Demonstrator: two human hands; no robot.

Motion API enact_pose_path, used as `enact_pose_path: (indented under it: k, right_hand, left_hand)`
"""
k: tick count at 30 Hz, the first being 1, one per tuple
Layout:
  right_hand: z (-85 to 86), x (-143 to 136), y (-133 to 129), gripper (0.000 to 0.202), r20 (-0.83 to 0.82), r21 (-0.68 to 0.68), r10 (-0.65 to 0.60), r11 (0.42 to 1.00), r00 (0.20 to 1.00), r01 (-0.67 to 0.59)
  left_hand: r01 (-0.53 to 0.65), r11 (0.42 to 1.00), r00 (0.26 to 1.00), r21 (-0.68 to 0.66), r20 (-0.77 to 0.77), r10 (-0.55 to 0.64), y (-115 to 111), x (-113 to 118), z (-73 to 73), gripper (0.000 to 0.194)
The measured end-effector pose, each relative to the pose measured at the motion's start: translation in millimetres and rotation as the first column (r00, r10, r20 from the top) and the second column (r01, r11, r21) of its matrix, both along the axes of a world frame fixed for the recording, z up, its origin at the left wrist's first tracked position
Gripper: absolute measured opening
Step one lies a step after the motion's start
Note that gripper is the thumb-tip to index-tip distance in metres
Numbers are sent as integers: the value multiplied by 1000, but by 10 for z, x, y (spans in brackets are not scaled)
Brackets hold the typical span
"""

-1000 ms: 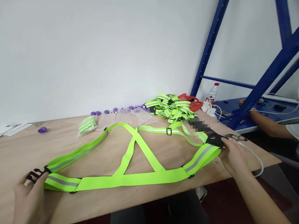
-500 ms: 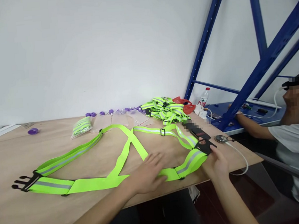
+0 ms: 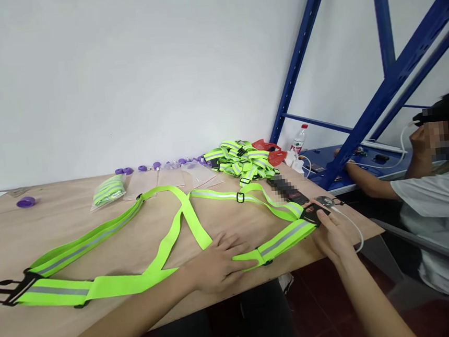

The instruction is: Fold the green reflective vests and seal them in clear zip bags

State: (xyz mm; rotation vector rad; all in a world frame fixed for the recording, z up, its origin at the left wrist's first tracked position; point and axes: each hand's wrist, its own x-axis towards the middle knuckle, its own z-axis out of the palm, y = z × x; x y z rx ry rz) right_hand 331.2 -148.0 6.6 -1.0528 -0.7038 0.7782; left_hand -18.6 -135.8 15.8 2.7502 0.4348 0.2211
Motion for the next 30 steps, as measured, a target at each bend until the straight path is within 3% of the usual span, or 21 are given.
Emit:
enact_pose_path:
  k: [7,10,12,15,18,20,22,27,30]
  right_hand:
    - [-153,227,-16,45,111,-2,-28,1000,993,29]
    - [-87,248,-41,50,326,-20,-44,998,944,53]
    - [39,191,-78,50,571,-19,-32,998,820,52]
    - [256,-52,-150,41,887,17,4,999,461,-42]
    - [374,-413,-216,42,981,-100,132,971,141,-216]
    - [385,-604,-261,59,970,-222,240,934,33,-280]
    - [371,-677,-316,70,953,-271,298,919,52,-285]
    - [302,-427,-481,54,864,-287,332,942,378,-171]
    - [200,-263,-533,53,789,-371,415,910,453,-187]
  left_hand:
    - [-23,999,1000,-24,-4,23,-9,-31,21,52]
    - [-25,999,1000,-23,11,25,-17,-20,45,50]
    - [-26,999,1000,-22,14,27,-17,-16,63,50]
    - [-29,999,999,-28,20,29,-8,-14,86,50]
    - [-35,999,999,-42,39,37,8,-13,94,49]
    - [-43,998,998,-49,46,45,15,-12,94,50]
    - [-52,997,997,-54,58,55,17,-12,93,51]
    - [-47,996,991,-81,125,57,34,-2,96,44]
    - [-53,995,988,-87,143,65,57,14,101,42]
